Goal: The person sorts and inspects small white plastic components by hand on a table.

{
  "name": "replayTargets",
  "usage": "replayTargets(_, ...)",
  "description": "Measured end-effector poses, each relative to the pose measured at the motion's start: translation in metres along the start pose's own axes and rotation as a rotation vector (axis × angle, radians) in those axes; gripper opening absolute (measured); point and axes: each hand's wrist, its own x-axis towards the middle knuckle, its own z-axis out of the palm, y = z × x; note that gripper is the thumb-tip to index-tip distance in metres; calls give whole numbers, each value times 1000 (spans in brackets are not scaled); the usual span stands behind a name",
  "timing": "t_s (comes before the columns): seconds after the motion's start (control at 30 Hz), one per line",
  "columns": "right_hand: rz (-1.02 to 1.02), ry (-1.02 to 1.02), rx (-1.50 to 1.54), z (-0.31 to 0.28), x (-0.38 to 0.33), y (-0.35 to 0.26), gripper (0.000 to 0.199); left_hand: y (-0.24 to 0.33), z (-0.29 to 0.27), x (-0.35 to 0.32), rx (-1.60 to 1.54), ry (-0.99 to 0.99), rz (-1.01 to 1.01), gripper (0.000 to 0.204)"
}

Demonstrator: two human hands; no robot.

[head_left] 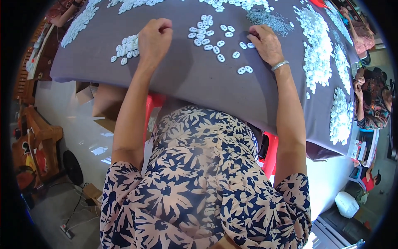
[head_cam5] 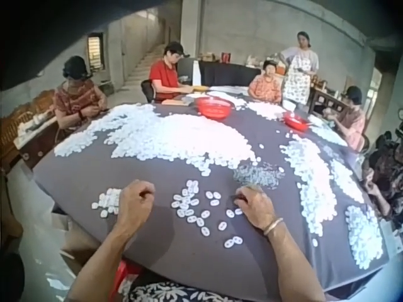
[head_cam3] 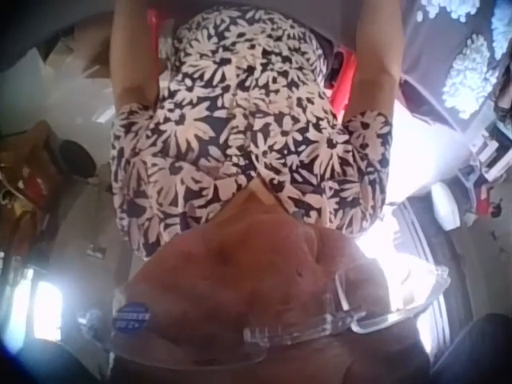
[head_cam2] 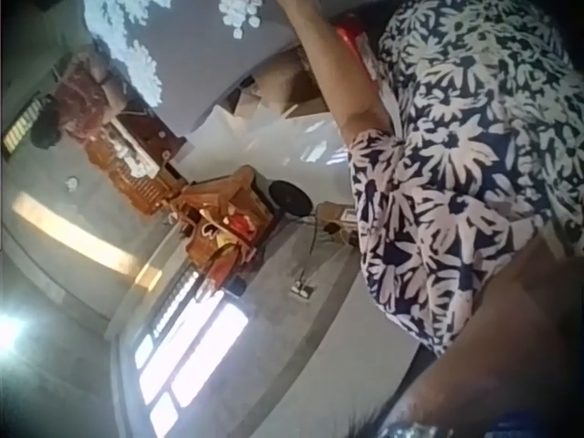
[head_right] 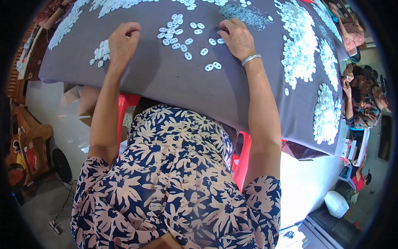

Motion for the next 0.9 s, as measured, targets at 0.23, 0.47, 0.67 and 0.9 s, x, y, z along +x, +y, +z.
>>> replayTargets(0.23, -5, -147, 51, -12, -6, -10, 11, 11, 27, -16, -237, 11, -6, 11)
replayTargets(0.47, -6, -102, 128, -15, -11, -12, 9, 8, 35, -25, -281, -39, -68, 14)
replayTargets(0.67, 65, -138, 213, -10, -8, -34, 7, 19, 36, -28, -255, -89, 79, 30)
replayTargets(0.9, -128, -158, 191, -1, -1, -48, 9, 19, 34, -28, -23, -189, 268, 30)
